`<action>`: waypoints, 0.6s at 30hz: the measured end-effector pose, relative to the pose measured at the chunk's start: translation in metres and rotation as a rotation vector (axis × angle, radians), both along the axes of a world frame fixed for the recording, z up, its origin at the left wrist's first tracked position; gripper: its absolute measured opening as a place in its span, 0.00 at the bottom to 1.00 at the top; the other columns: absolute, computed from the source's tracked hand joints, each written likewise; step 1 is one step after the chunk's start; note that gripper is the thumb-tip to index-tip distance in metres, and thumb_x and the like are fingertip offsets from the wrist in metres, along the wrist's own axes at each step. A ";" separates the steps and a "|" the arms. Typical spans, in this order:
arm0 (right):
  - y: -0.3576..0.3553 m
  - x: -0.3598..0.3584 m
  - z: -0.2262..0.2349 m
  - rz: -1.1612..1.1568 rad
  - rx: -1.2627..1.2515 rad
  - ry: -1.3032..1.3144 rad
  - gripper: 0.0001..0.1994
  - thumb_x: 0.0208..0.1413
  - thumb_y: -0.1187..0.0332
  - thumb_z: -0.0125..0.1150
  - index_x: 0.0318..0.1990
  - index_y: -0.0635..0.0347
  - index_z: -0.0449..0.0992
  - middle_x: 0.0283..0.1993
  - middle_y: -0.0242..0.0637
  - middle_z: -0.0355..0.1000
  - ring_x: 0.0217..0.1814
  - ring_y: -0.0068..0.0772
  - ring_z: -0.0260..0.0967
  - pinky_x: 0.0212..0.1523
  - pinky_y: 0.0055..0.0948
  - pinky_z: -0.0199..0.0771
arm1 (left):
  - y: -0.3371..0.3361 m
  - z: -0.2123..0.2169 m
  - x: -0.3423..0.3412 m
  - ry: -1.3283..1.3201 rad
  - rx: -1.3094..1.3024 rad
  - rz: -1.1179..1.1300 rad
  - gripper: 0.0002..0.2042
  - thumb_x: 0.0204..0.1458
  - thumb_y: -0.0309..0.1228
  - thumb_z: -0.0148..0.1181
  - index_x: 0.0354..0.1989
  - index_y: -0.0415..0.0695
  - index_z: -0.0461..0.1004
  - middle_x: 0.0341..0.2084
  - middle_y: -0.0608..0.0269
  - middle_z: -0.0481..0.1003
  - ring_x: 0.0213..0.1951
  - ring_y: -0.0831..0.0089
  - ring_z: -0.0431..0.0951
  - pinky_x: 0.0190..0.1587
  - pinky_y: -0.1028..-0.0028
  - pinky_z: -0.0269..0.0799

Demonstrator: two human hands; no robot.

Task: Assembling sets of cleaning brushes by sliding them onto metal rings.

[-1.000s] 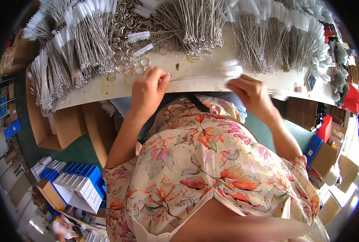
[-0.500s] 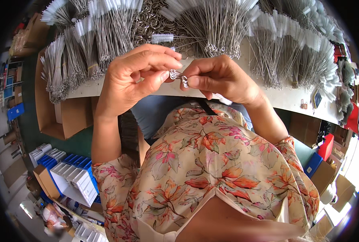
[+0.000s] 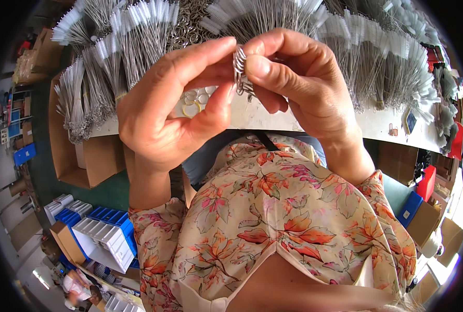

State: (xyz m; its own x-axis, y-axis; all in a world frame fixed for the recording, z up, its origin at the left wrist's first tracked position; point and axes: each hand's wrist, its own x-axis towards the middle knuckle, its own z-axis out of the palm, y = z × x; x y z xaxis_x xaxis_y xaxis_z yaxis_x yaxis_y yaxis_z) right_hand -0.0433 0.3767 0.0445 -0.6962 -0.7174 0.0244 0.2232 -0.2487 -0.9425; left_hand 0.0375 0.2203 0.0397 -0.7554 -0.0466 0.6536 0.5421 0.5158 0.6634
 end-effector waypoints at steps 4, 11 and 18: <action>0.002 -0.007 0.003 0.047 -0.028 0.086 0.06 0.52 0.69 0.60 0.34 0.62 0.74 0.25 0.29 0.70 0.18 0.14 0.60 0.17 0.13 0.56 | 0.001 0.007 -0.002 -0.019 0.002 -0.001 0.17 0.44 0.11 0.52 0.46 0.23 0.66 0.38 0.43 0.73 0.38 0.66 0.77 0.42 0.74 0.73; 0.005 -0.013 0.007 0.083 0.081 0.280 0.06 0.51 0.70 0.61 0.33 0.63 0.74 0.24 0.27 0.69 0.20 0.13 0.62 0.19 0.13 0.59 | -0.009 0.022 -0.006 -0.132 -0.018 -0.004 0.14 0.48 0.14 0.51 0.45 0.25 0.67 0.40 0.46 0.73 0.38 0.71 0.76 0.43 0.77 0.71; 0.005 -0.016 0.006 0.227 0.002 0.047 0.08 0.51 0.67 0.62 0.33 0.63 0.75 0.25 0.27 0.71 0.22 0.13 0.64 0.21 0.14 0.61 | -0.015 0.036 0.001 -0.388 -0.043 -0.047 0.07 0.54 0.28 0.53 0.35 0.36 0.70 0.27 0.68 0.68 0.24 0.86 0.62 0.27 0.85 0.58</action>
